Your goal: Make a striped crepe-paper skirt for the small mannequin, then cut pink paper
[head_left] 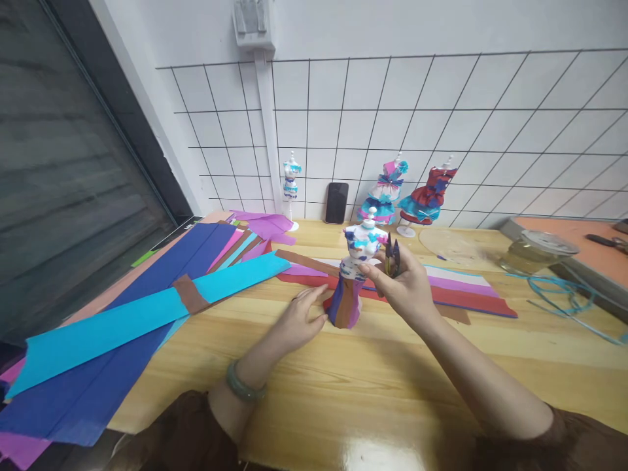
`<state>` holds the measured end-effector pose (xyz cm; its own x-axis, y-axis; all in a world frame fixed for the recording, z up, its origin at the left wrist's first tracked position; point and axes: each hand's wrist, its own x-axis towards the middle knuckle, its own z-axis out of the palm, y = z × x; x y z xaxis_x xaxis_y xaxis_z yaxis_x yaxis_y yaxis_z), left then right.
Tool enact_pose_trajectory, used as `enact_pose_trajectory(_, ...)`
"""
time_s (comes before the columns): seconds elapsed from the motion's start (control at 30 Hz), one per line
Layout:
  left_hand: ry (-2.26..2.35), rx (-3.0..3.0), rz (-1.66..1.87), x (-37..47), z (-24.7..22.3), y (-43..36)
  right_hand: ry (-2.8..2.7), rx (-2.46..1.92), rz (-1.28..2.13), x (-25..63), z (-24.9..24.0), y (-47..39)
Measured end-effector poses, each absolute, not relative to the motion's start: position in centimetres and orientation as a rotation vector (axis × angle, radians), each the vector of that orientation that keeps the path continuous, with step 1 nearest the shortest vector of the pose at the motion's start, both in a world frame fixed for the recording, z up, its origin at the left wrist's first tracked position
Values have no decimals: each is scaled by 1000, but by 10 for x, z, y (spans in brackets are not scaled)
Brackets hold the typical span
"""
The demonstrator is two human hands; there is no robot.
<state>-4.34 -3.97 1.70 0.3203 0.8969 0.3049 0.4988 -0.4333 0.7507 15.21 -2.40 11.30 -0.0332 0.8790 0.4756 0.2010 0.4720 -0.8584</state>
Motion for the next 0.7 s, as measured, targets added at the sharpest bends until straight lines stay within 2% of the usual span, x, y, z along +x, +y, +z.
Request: enact_pose_trajectory(0.7,1134,2109,978,-44,11,-36,-1561,-1010,640,156,101,-22)
